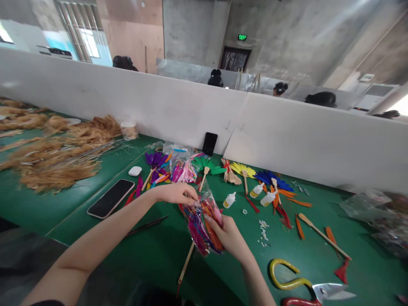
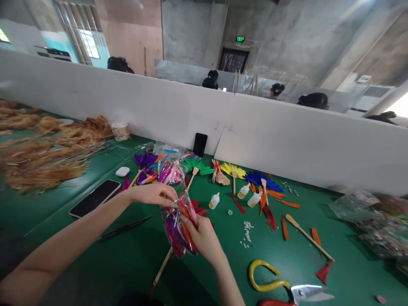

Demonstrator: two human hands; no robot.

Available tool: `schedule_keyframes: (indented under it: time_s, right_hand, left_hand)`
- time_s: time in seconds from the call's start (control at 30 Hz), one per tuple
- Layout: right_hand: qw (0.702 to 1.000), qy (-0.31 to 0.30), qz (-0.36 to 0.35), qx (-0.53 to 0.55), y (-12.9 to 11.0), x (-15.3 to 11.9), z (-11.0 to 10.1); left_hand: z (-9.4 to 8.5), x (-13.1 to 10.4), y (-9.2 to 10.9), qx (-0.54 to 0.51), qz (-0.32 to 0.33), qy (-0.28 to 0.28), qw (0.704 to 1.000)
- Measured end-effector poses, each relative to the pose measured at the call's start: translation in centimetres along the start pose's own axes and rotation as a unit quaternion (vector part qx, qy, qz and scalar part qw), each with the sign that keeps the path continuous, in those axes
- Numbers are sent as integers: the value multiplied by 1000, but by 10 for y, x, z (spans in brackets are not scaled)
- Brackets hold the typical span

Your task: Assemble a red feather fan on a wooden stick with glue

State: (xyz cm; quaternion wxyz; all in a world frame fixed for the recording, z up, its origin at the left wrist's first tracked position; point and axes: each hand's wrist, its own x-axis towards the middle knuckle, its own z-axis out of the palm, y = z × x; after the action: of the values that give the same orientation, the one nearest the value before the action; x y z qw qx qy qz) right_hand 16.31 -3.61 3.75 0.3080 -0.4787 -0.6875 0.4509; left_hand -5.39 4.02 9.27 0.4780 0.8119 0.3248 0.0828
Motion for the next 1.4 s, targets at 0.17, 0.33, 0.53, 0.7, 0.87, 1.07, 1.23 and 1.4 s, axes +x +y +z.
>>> schedule_keyframes:
  time_s: [0.17,0.33,0.53,0.7,0.87,1.07,1.23,1.4]
  right_hand:
    - [998,0,8,62,5,1,-2]
    - [977,-27,-20,209,16,-5,-7]
    - [964,-57,85,245,22,-7,0]
    - [966,-38,61,250,13,-5,3]
    - [974,-10,31,226,11,-3,5]
    - [970,11,36,240,14,-4,6]
    - [968,38,47,244,19,-5,7]
    - [959,57,56,270,21,-4,8]
  left_hand:
    - [3,3,5,60,-20,66,996]
    - [-3,0,6,70,4,160,985]
    - [-3,-3,13,73,34,180,980]
    - [-3,0,21,120,68,124,983]
    - [-8,-3,22,131,41,101,985]
    - [-29,-11,12,59,-20,64,996]
    - [-28,-15,7,-31,-64,-35,997]
    - [-17,-12,5,-36,-70,2,997]
